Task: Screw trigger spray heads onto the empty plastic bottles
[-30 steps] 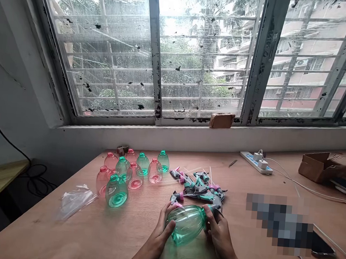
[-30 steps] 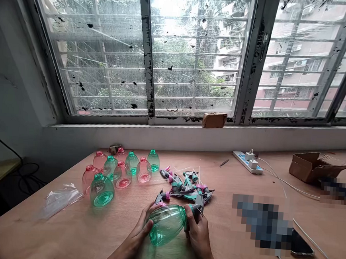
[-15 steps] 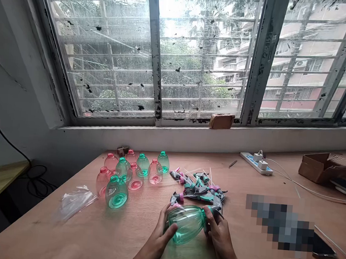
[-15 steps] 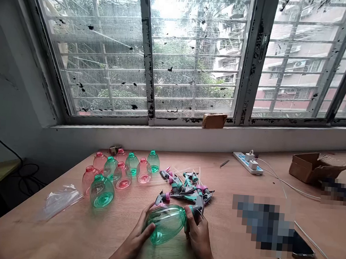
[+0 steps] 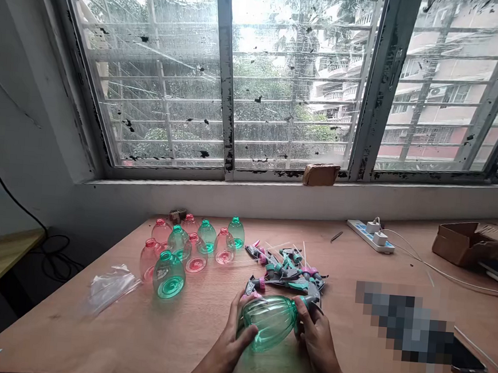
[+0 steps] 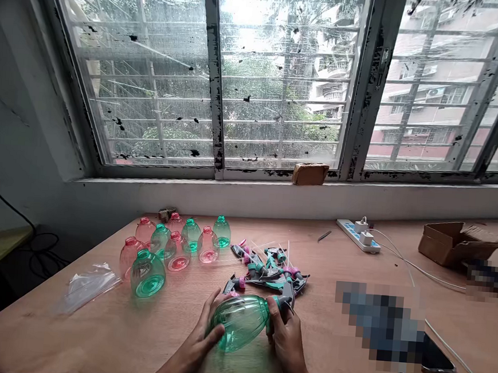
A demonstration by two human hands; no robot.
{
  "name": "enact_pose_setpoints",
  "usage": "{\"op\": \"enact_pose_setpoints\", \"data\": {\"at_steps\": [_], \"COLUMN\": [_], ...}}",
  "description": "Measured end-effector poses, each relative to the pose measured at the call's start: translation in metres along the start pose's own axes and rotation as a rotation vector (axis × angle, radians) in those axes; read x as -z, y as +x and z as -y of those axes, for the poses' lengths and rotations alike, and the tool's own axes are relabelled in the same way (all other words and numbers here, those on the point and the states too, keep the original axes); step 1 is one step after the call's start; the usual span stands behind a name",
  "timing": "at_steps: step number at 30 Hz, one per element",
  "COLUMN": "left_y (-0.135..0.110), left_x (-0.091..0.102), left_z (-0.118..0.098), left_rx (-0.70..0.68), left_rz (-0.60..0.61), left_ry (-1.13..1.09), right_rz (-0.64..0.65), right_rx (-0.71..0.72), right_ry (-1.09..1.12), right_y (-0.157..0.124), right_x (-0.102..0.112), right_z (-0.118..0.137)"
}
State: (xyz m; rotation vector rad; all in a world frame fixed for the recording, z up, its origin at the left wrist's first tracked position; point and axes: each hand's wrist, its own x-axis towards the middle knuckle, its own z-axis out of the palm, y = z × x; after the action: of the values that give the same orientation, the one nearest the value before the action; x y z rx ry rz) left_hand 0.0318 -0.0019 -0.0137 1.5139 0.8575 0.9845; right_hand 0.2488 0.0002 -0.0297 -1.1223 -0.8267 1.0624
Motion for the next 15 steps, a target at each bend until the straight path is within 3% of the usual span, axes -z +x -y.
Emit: {"op": "enact_pose_setpoints", "data": {"at_steps": [5, 10, 15], "left_y": [0.0029, -0.0010, 0.0028], "left_x": [-0.0007, -0.0070, 0.0029], "left_z": [0.0018, 0.0047, 0.0046], "left_rx": [0.008, -0.061, -0.003], "left_rz": [-0.023, -0.001, -0.043], "left_ry": [-0.029, 0.090, -0.005], "right_rz": [-0.003, -0.009, 0.013], "right_rx": [0.002, -0.002, 0.001], "right_ry": [0.023, 0.027, 0.036], "right_y": [0.0004, 0.0004, 0.0004], "right_x": [-0.0008, -0.0015, -0.0003], "right_z": [0.0025, 0.0020, -0.0014]}}
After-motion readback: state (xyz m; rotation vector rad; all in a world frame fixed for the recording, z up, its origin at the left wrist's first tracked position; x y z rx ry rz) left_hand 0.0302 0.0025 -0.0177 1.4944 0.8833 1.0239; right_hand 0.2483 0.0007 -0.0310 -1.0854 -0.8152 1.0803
